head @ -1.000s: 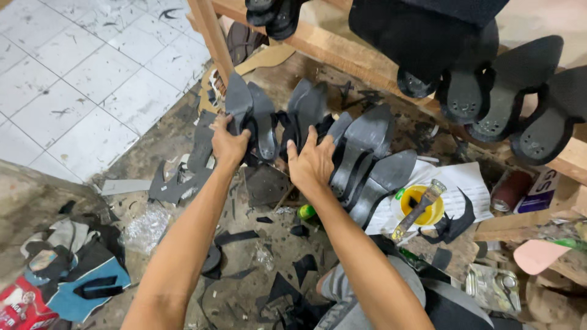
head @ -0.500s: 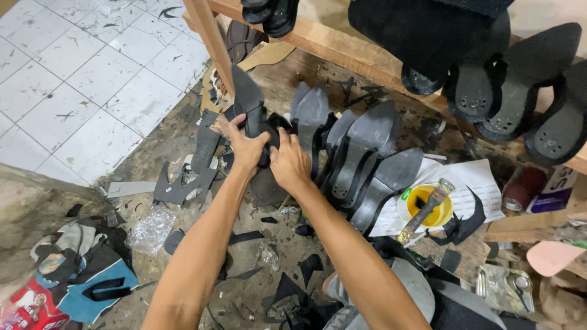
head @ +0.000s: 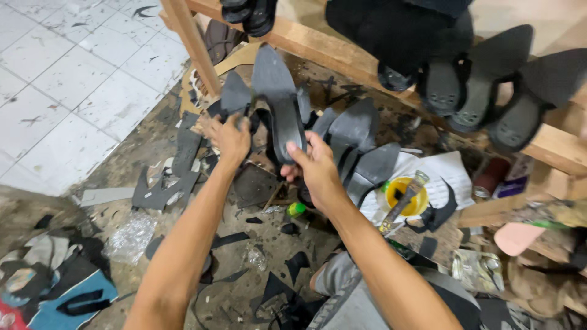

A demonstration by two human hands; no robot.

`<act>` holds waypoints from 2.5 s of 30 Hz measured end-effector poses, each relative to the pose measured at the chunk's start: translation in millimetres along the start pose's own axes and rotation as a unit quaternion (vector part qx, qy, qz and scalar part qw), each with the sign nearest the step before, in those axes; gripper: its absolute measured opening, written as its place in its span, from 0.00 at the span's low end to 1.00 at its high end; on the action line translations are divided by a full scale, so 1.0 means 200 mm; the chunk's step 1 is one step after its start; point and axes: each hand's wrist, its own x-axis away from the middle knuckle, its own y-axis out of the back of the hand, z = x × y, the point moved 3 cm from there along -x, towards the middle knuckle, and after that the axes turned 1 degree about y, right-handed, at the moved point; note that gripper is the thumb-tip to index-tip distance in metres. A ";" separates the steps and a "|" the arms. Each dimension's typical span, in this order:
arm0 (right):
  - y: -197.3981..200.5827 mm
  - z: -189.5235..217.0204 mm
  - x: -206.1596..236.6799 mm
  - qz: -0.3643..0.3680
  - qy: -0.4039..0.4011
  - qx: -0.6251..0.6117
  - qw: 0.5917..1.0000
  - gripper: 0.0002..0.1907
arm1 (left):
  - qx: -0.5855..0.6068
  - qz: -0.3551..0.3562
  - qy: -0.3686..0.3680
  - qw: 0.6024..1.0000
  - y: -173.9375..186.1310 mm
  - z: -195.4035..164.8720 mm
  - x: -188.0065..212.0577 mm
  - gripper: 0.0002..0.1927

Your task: The person cuts black foam material to fit shoe insoles using red-handled scissors. They repeatedly place the foam on the insole, trim the edges, and check the fit. Finished insoles are placed on a nearby wooden rack.

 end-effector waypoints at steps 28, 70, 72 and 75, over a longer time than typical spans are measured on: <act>1.05 -0.25 2.31 -0.590 -0.140 -0.226 0.763 0.19 | 0.517 0.594 0.156 0.597 0.53 -0.93 1.94 0.26; 0.77 0.37 2.39 -0.462 0.253 -0.230 0.818 0.20 | 0.537 0.594 -0.188 0.569 0.79 -1.43 1.77 0.31; 0.79 0.39 2.40 -0.489 0.267 -0.174 0.812 0.19 | 0.514 0.597 -0.208 0.580 0.79 -1.43 1.75 0.35; 0.81 0.40 2.40 -0.509 0.289 -0.105 0.804 0.17 | 0.494 0.590 -0.228 0.596 0.78 -1.42 1.75 0.39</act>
